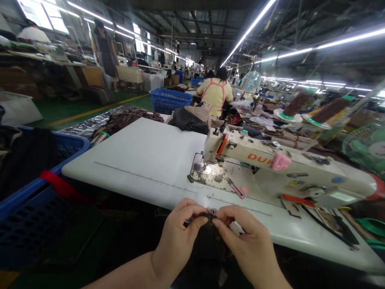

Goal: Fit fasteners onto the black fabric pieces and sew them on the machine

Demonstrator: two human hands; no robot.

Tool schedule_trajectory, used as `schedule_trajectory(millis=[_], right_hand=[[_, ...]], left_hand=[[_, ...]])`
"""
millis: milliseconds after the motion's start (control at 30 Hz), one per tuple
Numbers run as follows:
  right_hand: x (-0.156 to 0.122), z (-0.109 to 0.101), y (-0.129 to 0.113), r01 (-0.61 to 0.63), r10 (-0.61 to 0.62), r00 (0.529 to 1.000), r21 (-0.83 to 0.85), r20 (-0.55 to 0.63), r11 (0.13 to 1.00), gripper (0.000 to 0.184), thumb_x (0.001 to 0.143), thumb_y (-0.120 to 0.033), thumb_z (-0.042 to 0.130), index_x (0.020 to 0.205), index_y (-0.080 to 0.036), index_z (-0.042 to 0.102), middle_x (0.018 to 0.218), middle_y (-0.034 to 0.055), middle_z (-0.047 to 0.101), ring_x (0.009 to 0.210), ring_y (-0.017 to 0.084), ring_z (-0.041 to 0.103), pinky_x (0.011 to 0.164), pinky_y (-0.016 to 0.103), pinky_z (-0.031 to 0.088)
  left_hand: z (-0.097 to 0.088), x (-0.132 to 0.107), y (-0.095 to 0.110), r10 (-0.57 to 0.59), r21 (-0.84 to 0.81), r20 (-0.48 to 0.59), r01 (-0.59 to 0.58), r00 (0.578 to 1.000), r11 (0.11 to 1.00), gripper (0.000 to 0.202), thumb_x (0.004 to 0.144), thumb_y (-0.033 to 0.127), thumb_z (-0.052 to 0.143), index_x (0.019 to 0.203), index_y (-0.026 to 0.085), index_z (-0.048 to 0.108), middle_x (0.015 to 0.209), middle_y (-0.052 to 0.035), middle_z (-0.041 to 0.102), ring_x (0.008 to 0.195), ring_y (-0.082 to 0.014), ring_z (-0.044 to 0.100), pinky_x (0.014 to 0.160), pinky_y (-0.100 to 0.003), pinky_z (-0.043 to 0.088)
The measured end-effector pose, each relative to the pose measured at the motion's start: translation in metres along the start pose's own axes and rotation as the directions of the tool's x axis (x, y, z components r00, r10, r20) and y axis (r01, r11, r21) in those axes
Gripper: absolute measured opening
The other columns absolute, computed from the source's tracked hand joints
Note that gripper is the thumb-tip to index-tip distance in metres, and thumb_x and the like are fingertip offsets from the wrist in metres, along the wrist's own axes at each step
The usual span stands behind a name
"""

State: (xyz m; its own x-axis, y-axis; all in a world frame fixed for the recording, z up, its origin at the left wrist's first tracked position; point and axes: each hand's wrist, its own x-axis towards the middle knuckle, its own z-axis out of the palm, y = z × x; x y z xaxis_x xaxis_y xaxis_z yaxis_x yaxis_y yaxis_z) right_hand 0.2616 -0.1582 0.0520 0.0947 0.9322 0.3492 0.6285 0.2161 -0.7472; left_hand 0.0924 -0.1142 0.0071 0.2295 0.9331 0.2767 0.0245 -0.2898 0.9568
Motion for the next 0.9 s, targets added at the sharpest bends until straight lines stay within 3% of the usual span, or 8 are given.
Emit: schedule_trajectory(millis=[233, 533, 700, 800, 900], right_hand=[[-0.002, 0.002, -0.002, 0.032, -0.035, 0.999, -0.072, -0.031, 0.997, 0.015, 0.090, -0.028, 0.066, 0.075, -0.024, 0.065, 0.069, -0.0005, 0.063, 0.063, 0.016, 0.059, 0.062, 0.026, 0.051], [-0.002, 0.002, -0.004, 0.007, -0.008, 0.999, -0.022, -0.049, 1.000, 0.015, 0.087, -0.024, 0.067, 0.073, -0.024, 0.064, 0.069, -0.0013, 0.063, 0.064, 0.015, 0.059, 0.063, 0.025, 0.049], [-0.001, 0.001, -0.003, 0.000, -0.002, 0.999, -0.028, -0.051, 1.000, 0.015, 0.087, -0.027, 0.068, 0.072, -0.024, 0.066, 0.068, -0.0002, 0.063, 0.063, 0.016, 0.059, 0.062, 0.027, 0.050], [0.000, 0.000, -0.003, -0.005, 0.004, 0.999, -0.022, -0.045, 1.000, 0.014, 0.087, -0.027, 0.068, 0.073, -0.024, 0.067, 0.069, 0.0001, 0.064, 0.064, 0.016, 0.059, 0.063, 0.027, 0.051], [0.000, -0.001, -0.003, -0.004, 0.003, 0.999, -0.012, -0.038, 1.000, 0.014, 0.087, -0.027, 0.069, 0.074, -0.024, 0.067, 0.069, 0.0000, 0.064, 0.064, 0.016, 0.060, 0.063, 0.027, 0.051]], left_hand=[[-0.001, -0.001, -0.001, -0.008, -0.010, 0.013, 0.008, 1.000, 1.000, 0.009, 0.092, 0.017, 0.066, 0.089, 0.021, 0.074, 0.091, -0.0029, 0.068, 0.087, -0.0180, 0.067, 0.082, -0.028, 0.055], [-0.007, 0.002, -0.009, -0.037, -0.078, 0.059, 0.042, 0.998, 0.996, 0.003, 0.089, 0.018, 0.070, 0.088, 0.020, 0.068, 0.090, -0.0010, 0.060, 0.083, -0.0152, 0.061, 0.077, -0.026, 0.051], [-0.011, 0.010, -0.013, 0.001, -0.157, 0.128, 0.020, 0.992, 0.987, 0.015, 0.086, 0.022, 0.073, 0.081, 0.019, 0.059, 0.097, -0.0028, 0.058, 0.091, -0.0164, 0.060, 0.084, -0.027, 0.051], [-0.013, 0.012, -0.010, -0.053, -0.249, 0.203, 0.104, 0.978, 0.963, 0.013, 0.087, 0.021, 0.070, 0.088, 0.020, 0.058, 0.097, -0.0035, 0.063, 0.094, -0.0179, 0.064, 0.088, -0.030, 0.053], [-0.014, 0.011, -0.009, -0.108, -0.241, 0.258, 0.172, 0.960, 0.955, 0.017, 0.087, 0.021, 0.070, 0.102, 0.020, 0.062, 0.094, -0.0034, 0.066, 0.092, -0.0183, 0.065, 0.087, -0.031, 0.053]])
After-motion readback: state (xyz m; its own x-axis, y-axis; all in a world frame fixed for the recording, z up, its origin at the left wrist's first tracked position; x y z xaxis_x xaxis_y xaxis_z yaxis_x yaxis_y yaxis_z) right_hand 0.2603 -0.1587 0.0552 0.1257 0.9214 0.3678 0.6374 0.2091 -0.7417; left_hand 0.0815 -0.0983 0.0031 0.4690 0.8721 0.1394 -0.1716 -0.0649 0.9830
